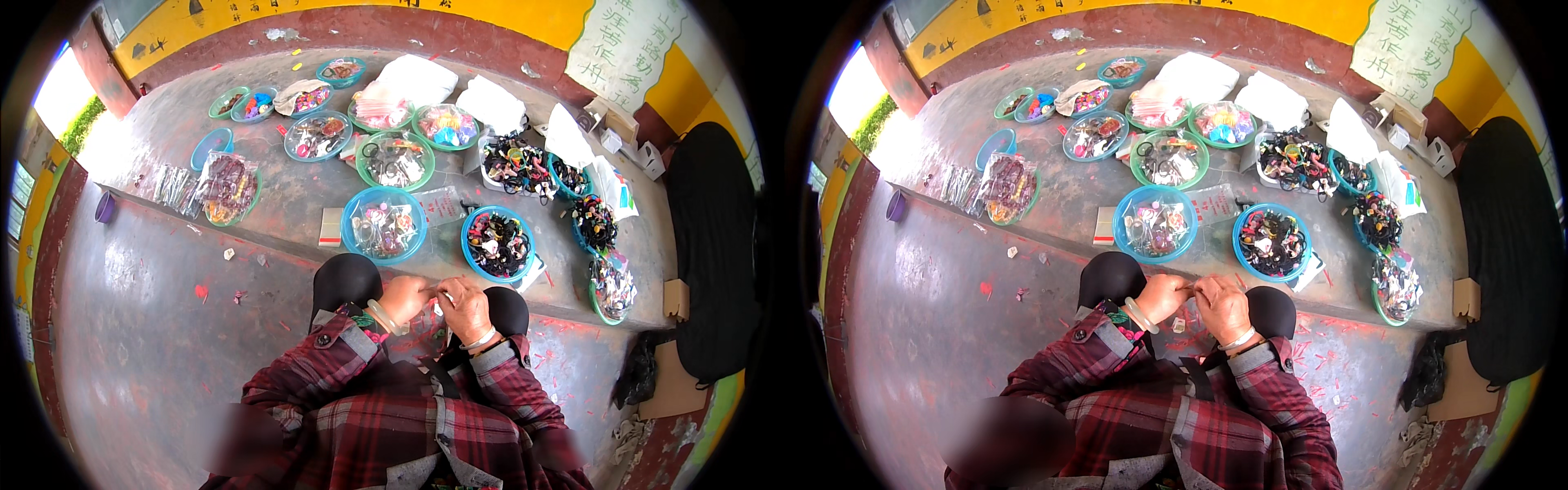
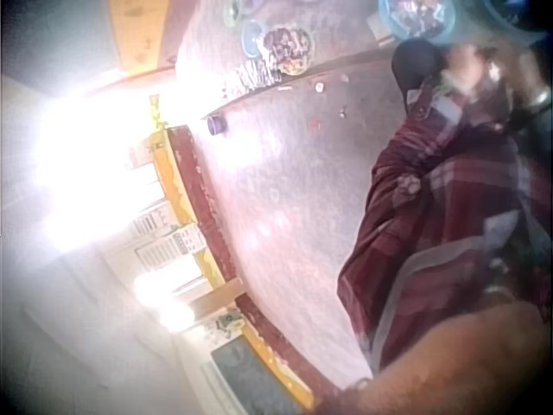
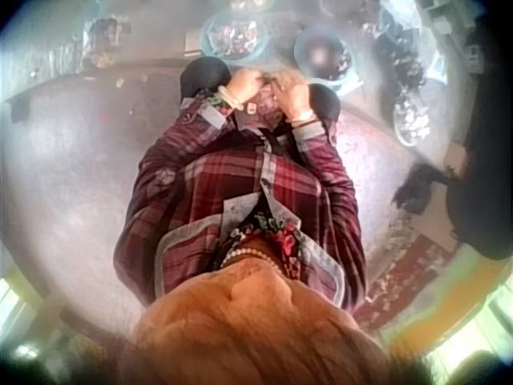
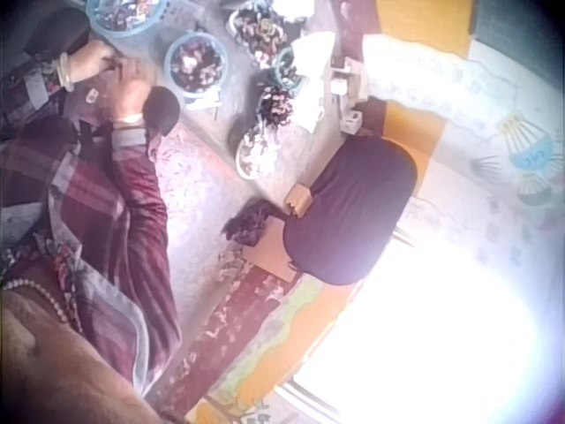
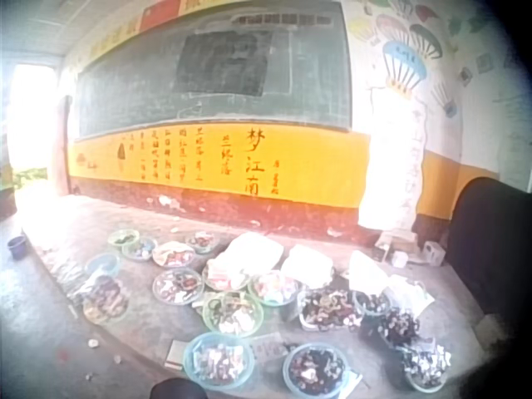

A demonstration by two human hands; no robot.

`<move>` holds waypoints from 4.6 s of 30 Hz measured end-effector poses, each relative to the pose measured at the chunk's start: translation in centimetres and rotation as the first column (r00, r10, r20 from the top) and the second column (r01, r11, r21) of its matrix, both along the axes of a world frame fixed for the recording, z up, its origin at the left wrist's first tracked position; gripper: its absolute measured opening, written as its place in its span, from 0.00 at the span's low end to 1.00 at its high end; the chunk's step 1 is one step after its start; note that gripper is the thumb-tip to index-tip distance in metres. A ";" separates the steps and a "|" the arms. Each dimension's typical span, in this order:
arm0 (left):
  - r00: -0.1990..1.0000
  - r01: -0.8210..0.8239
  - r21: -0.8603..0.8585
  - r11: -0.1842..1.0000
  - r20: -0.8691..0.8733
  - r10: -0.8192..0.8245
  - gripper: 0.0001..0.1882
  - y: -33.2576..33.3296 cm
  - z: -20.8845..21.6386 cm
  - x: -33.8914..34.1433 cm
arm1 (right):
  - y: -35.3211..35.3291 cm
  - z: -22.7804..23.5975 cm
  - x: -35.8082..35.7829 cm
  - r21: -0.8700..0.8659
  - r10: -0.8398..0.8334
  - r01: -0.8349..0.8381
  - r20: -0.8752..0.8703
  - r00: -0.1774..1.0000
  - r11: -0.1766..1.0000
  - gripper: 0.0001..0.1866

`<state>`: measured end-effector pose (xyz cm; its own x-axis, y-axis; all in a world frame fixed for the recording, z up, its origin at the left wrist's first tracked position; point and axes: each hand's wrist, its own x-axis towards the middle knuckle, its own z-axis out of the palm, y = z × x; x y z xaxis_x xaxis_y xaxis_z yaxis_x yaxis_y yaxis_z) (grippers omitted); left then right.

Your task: The person sits on the floor and repeatedly picks up small hair accessories from a blue bowl, places them into clear plastic bags, and sets the filled bags aside. The workspace includes multiple bowls of accessories and stacks of packaging materials.

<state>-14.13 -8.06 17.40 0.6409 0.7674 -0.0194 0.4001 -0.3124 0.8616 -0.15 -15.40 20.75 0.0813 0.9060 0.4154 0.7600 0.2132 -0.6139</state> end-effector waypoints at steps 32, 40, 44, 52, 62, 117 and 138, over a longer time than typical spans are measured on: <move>0.961 0.089 -0.541 0.836 0.266 0.069 0.12 0.6 1.9 -1.0 | 0.1 1.4 2.5 -0.490 -0.235 -0.366 -0.796 0.557 0.791 0.08; 0.961 0.168 -0.547 0.820 0.277 -0.011 0.14 0.7 1.1 -1.1 | -0.2 2.8 2.2 -0.531 -0.247 -0.371 -0.768 0.591 0.762 0.07; 0.953 0.196 -0.548 0.813 0.301 -0.027 0.14 0.9 0.9 -1.1 | -0.2 3.4 2.2 -0.586 -0.239 -0.372 -0.712 0.660 0.720 0.08; 0.949 0.110 -0.582 0.805 0.303 0.090 0.15 0.8 3.6 -1.2 | -0.1 1.0 3.2 -0.561 -0.347 -0.305 -0.769 0.538 0.770 0.11; 0.845 0.285 -0.707 0.648 0.505 0.178 0.14 0.9 1.2 -1.1 | -0.2 1.4 3.5 -0.404 -0.267 -0.499 -0.908 0.324 0.767 0.14; 0.983 -0.075 0.106 0.992 0.174 0.056 0.11 -1.0 1.6 0.2 | -0.4 -1.2 0.2 -0.091 0.103 -0.082 0.267 0.958 0.993 0.05; 0.836 -0.037 -0.636 0.770 0.403 0.373 0.11 -0.5 0.7 0.2 | -0.5 0.4 -1.2 0.082 0.066 -0.103 0.362 0.930 0.991 0.16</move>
